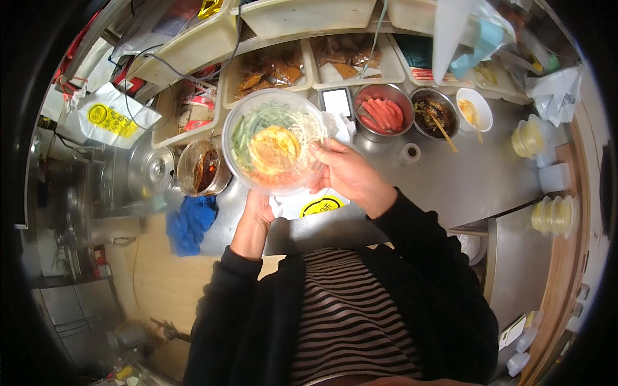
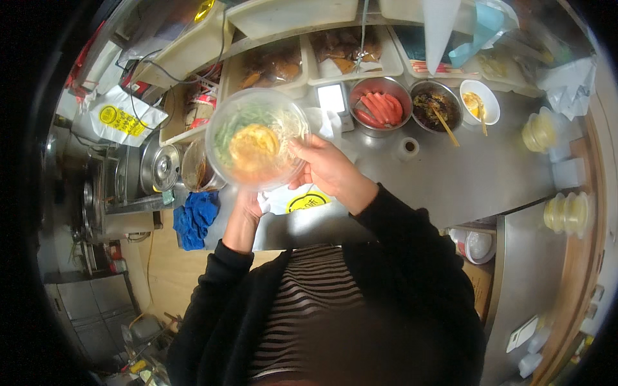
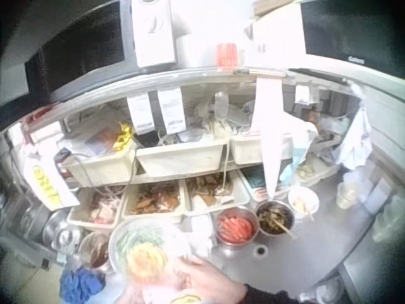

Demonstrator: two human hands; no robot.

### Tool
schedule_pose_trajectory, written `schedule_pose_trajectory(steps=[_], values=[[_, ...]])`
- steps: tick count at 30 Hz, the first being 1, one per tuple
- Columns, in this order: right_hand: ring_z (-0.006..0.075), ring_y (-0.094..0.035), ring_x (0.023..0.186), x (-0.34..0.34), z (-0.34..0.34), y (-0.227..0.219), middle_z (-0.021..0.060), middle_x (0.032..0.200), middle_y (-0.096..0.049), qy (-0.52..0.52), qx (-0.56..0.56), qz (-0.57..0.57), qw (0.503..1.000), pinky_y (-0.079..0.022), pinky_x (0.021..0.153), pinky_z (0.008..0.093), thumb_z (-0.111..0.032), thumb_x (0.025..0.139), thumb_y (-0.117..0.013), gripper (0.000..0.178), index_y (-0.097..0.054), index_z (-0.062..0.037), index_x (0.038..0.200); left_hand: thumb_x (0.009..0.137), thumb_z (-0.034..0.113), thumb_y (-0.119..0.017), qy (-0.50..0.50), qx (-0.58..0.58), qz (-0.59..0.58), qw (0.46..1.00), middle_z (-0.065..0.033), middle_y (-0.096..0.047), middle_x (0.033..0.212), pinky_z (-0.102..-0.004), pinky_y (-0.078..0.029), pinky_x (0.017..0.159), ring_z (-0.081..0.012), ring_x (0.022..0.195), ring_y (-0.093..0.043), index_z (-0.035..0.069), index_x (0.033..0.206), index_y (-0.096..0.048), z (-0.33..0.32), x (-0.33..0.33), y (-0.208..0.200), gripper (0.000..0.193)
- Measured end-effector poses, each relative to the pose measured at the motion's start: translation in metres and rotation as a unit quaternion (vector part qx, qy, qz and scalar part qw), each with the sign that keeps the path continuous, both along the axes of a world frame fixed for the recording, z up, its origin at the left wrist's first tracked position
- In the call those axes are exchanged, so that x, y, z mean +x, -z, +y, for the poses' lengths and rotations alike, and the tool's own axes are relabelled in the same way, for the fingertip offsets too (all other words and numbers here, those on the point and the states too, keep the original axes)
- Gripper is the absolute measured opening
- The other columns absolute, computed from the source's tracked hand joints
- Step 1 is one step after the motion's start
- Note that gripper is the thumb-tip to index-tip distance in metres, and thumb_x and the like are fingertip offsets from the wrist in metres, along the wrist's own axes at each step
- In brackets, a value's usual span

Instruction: The person assembles a noodle bowl by placing noodles in a container, adding shredded vegetables, a fried egg, and sauce packets. They then place the bowl into a plastic bag and attach a receipt.

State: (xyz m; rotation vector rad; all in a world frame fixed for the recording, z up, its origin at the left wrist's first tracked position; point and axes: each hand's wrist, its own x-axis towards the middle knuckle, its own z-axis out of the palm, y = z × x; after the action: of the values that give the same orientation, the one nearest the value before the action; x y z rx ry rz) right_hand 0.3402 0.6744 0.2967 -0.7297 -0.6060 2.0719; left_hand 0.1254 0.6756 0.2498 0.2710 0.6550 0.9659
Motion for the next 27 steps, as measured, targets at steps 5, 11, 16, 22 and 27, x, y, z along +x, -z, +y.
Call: schedule_pose_trajectory(steps=[5,11,16,22,27], values=[[0.0215,-0.065,0.066,-0.033,0.009,0.095,0.0151,0.104,-0.063,0.076,-0.064,-0.030,0.995,-0.056,0.060,0.0352,-0.023,0.095,-0.059,0.032,-0.049,0.0003,0.115,0.102,0.029,-0.035,-0.006,-0.037,0.036,0.999,-0.0215,-0.053,0.131,-0.0395,-0.051,0.095,-0.0298,0.113,-0.059,-0.004,0.133,-0.044,0.009,-0.046,0.062,0.047],[0.0186,-0.062,0.055,-0.022,-0.001,0.144,0.0151,0.095,-0.065,-0.052,-0.073,-0.307,0.947,-0.054,0.054,0.0306,-0.024,0.096,-0.056,0.038,-0.048,0.0052,0.119,0.098,0.033,-0.050,-0.028,-0.075,0.543,0.836,-0.0154,-0.064,0.105,-0.0352,-0.051,0.081,-0.0240,0.097,-0.062,-0.001,0.121,-0.055,0.015,-0.074,0.069,0.042],[0.0281,-0.065,0.064,-0.022,-0.001,0.136,0.0159,0.089,-0.065,-0.056,0.053,-0.488,0.870,-0.054,0.060,0.0387,-0.035,0.090,-0.064,0.045,-0.052,-0.0014,0.119,0.087,0.015,-0.068,-0.101,0.395,0.638,0.653,-0.0102,-0.065,0.082,-0.0302,-0.050,0.054,-0.0150,0.061,-0.060,-0.005,0.118,-0.055,-0.014,-0.055,0.046,0.039],[0.0392,-0.062,0.077,-0.015,-0.006,0.140,0.0183,0.076,-0.064,0.289,0.246,-0.728,0.571,-0.048,0.066,0.0470,-0.037,0.086,-0.064,0.036,-0.059,-0.0022,0.086,0.086,0.007,-0.068,-0.015,0.072,0.587,0.806,-0.0094,-0.062,0.085,-0.0241,-0.046,0.045,-0.0091,0.049,-0.052,-0.003,0.134,-0.038,-0.057,-0.066,0.020,0.058],[0.0440,-0.058,0.079,-0.002,0.000,0.135,0.0216,0.083,-0.062,0.199,0.241,-0.668,0.676,-0.046,0.068,0.0494,-0.025,0.091,-0.057,0.024,-0.056,-0.0017,0.089,0.091,0.001,-0.057,-0.087,0.124,0.337,0.929,-0.0018,-0.052,0.066,-0.0239,-0.041,0.039,-0.0082,0.042,-0.042,0.005,0.136,-0.037,-0.060,-0.044,-0.019,0.049]])
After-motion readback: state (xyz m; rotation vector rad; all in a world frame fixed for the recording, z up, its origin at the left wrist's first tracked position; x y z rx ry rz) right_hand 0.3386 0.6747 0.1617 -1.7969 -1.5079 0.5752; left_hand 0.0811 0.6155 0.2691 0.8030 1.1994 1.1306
